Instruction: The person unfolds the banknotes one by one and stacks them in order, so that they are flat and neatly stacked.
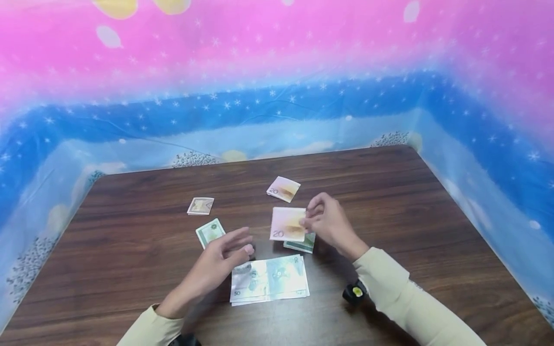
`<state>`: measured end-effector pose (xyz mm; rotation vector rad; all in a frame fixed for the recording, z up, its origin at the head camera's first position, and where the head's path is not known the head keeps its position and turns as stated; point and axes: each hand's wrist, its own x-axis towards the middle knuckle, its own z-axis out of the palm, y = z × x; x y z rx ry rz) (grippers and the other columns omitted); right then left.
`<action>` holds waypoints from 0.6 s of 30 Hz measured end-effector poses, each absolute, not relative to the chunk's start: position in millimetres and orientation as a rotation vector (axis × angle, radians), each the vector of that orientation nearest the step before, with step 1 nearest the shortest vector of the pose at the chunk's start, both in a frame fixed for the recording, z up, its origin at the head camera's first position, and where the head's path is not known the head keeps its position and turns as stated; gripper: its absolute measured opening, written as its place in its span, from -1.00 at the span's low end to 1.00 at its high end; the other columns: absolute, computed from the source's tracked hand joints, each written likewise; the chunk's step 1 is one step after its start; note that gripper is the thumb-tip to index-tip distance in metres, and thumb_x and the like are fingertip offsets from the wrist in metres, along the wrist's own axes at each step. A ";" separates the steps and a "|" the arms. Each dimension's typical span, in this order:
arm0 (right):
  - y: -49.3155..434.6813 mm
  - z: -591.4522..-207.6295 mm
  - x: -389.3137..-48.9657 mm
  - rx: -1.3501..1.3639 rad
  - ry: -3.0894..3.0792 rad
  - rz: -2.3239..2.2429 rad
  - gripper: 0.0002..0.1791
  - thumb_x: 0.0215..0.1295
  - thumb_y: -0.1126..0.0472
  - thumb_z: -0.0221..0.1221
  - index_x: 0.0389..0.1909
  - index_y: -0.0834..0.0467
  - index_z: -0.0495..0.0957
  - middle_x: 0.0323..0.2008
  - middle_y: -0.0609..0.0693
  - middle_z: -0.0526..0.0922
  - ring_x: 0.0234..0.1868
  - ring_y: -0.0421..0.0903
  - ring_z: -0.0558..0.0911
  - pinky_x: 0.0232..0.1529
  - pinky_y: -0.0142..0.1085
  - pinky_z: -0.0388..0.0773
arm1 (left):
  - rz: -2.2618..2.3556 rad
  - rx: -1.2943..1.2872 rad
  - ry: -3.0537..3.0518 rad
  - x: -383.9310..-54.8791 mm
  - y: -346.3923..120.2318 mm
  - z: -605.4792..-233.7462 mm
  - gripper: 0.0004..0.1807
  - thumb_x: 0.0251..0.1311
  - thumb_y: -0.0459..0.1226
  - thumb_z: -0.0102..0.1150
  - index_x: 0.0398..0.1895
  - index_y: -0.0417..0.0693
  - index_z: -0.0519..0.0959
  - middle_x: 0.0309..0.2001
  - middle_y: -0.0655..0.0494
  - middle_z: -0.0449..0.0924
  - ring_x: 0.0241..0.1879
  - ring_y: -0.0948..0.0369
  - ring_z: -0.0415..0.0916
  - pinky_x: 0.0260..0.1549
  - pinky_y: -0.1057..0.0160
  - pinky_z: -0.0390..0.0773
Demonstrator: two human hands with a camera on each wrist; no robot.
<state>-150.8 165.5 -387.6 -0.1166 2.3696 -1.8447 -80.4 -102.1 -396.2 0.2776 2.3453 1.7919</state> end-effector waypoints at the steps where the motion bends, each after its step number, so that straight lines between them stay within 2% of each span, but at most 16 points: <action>1: 160.5 -389.1 -147.0 -0.131 2.328 -1.859 -0.66 0.13 0.58 0.33 -0.20 0.39 0.36 -0.35 0.16 0.59 -0.39 -0.07 0.69 -0.30 -0.16 0.75 | 1.822 0.252 2.293 -81.0 -100.8 -396.2 -0.39 0.40 -0.27 0.20 0.41 -0.40 0.31 0.20 -0.38 0.53 0.07 -0.15 0.63 0.06 0.06 0.64; 5: 143.8 -394.8 -134.0 -0.164 2.188 -1.884 -0.75 0.14 0.56 0.33 -0.26 0.41 0.44 -0.39 0.13 0.60 -0.44 -0.08 0.69 -0.30 -0.13 0.75 | 1.967 0.122 2.029 -84.7 -95.7 -396.3 -0.38 0.44 -0.31 0.13 0.42 -0.48 0.23 0.17 -0.44 0.52 0.05 -0.13 0.63 0.01 0.10 0.67; 11: 128.2 -396.9 -125.4 -0.137 2.150 -1.838 -0.82 0.16 0.48 0.36 -0.23 0.41 0.60 -0.29 0.15 0.63 -0.37 -0.09 0.71 -0.25 -0.19 0.74 | 2.095 -0.003 1.911 -84.8 -92.3 -392.4 -0.52 0.43 -0.42 0.04 0.31 -0.56 0.32 0.08 -0.47 0.57 -0.04 -0.09 0.68 -0.08 0.11 0.71; 15: 124.8 -394.7 -121.6 -0.129 2.183 -1.765 -0.67 0.12 0.30 0.47 -0.11 0.34 0.67 -0.18 0.14 0.72 -0.27 -0.07 0.73 -0.20 -0.22 0.70 | 2.119 -0.001 1.883 -84.1 -92.4 -389.9 -0.52 0.41 -0.41 0.08 0.31 -0.52 0.36 0.06 -0.43 0.60 -0.05 -0.05 0.69 -0.06 0.10 0.70; 18: 122.0 -393.1 -117.3 -0.157 2.130 -1.761 -0.49 0.11 0.19 0.51 0.04 0.35 0.63 -0.03 0.19 0.71 -0.12 0.00 0.74 -0.11 -0.21 0.70 | 2.115 0.010 1.860 -84.5 -92.5 -389.6 -0.50 0.39 -0.36 0.15 0.32 -0.44 0.38 0.08 -0.37 0.61 -0.01 -0.03 0.68 -0.01 0.09 0.68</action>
